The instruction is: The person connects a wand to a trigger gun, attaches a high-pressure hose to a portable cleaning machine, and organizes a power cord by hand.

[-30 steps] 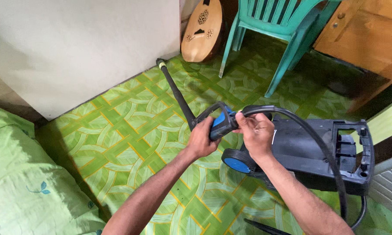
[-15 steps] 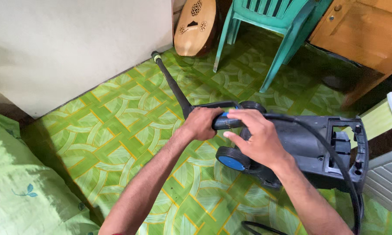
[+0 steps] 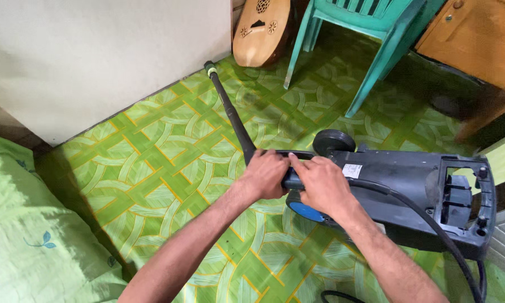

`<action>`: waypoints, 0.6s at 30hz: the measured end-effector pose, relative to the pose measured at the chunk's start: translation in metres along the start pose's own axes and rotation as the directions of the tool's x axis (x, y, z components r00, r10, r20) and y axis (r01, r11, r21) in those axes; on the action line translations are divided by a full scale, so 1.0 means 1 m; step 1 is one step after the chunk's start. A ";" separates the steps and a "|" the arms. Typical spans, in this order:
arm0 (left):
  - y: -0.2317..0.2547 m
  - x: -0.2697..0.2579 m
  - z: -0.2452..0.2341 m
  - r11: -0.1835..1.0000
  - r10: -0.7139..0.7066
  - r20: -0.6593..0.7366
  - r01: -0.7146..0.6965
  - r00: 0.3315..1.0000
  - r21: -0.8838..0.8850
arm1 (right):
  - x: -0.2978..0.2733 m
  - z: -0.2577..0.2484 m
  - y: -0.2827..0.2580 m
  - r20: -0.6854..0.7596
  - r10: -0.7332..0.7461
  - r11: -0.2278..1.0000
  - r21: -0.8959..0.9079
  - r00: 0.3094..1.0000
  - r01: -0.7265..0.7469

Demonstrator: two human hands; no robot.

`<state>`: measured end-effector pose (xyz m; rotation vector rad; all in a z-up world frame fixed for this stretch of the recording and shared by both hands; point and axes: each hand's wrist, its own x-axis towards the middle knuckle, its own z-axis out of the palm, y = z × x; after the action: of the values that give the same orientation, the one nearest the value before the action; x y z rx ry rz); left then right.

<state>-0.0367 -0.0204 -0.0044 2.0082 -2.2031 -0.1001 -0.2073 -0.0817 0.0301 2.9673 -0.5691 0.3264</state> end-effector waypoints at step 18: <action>-0.065 -0.002 -0.118 0.844 0.001 0.096 0.051 0.995 -0.535 | 0.060 -0.118 -0.002 0.073 0.099 0.971 0.209 0.992 -0.112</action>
<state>0.0466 -0.0177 0.1010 1.7329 -1.9036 -0.7428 -0.1746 -0.0841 0.1586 3.1685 -0.7459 0.3249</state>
